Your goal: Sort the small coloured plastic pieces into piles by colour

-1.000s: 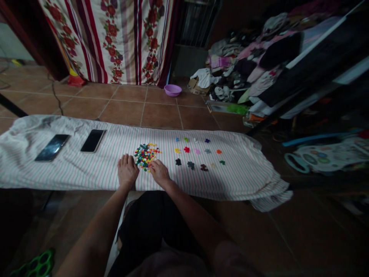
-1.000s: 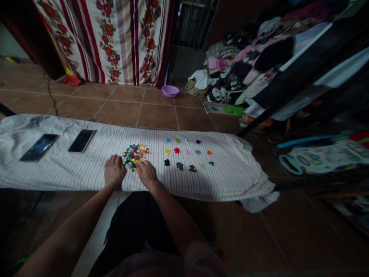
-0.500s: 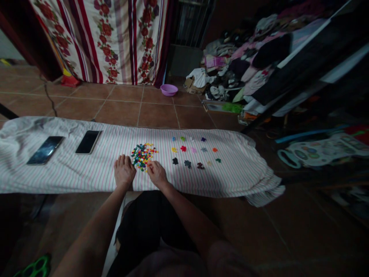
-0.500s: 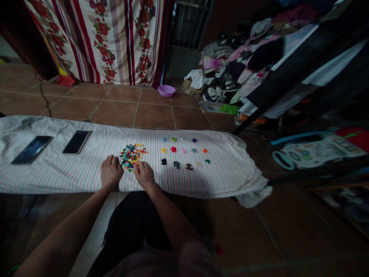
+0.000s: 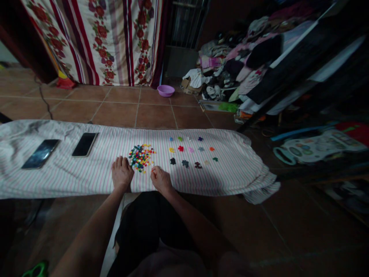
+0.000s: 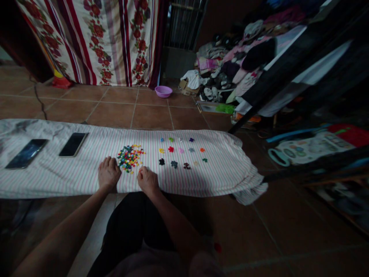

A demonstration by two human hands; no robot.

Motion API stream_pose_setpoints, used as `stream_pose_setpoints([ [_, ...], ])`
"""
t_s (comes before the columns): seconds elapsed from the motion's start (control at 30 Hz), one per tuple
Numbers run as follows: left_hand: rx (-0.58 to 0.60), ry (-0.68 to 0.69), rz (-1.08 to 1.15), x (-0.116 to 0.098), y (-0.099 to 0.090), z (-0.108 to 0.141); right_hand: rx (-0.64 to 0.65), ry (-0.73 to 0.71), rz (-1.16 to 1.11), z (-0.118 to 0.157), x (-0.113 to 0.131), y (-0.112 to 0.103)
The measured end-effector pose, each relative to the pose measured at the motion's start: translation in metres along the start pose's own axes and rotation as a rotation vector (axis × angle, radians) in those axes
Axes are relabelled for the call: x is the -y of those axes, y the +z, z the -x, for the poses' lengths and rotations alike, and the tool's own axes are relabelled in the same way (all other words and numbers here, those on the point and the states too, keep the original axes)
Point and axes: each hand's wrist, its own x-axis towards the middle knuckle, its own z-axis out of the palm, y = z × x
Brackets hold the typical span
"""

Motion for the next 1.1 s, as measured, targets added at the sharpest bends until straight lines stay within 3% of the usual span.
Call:
stream_pose_setpoints([
  [0.4, -0.002, 0.018, -0.014, 0.001, 0.0, 0.0, -0.008, 0.071, -0.035, 0.02, -0.046, -0.044],
  [0.6, -0.004, 0.038, -0.021, 0.0, -0.001, 0.001, -0.163, 0.153, -0.151, 0.019, -0.093, -0.073],
  [0.77, -0.022, 0.034, -0.019, 0.001, 0.001, 0.001, -0.331, 0.241, -0.219, 0.009, -0.136, -0.111],
  [0.9, -0.023, 0.036, -0.019, 0.003, 0.002, 0.001, -0.438, 0.303, -0.064, -0.008, -0.172, -0.143],
  [1.1, -0.019, 0.045, -0.028, 0.003, 0.002, 0.001, -0.451, 0.465, 0.097, -0.031, -0.22, -0.173],
])
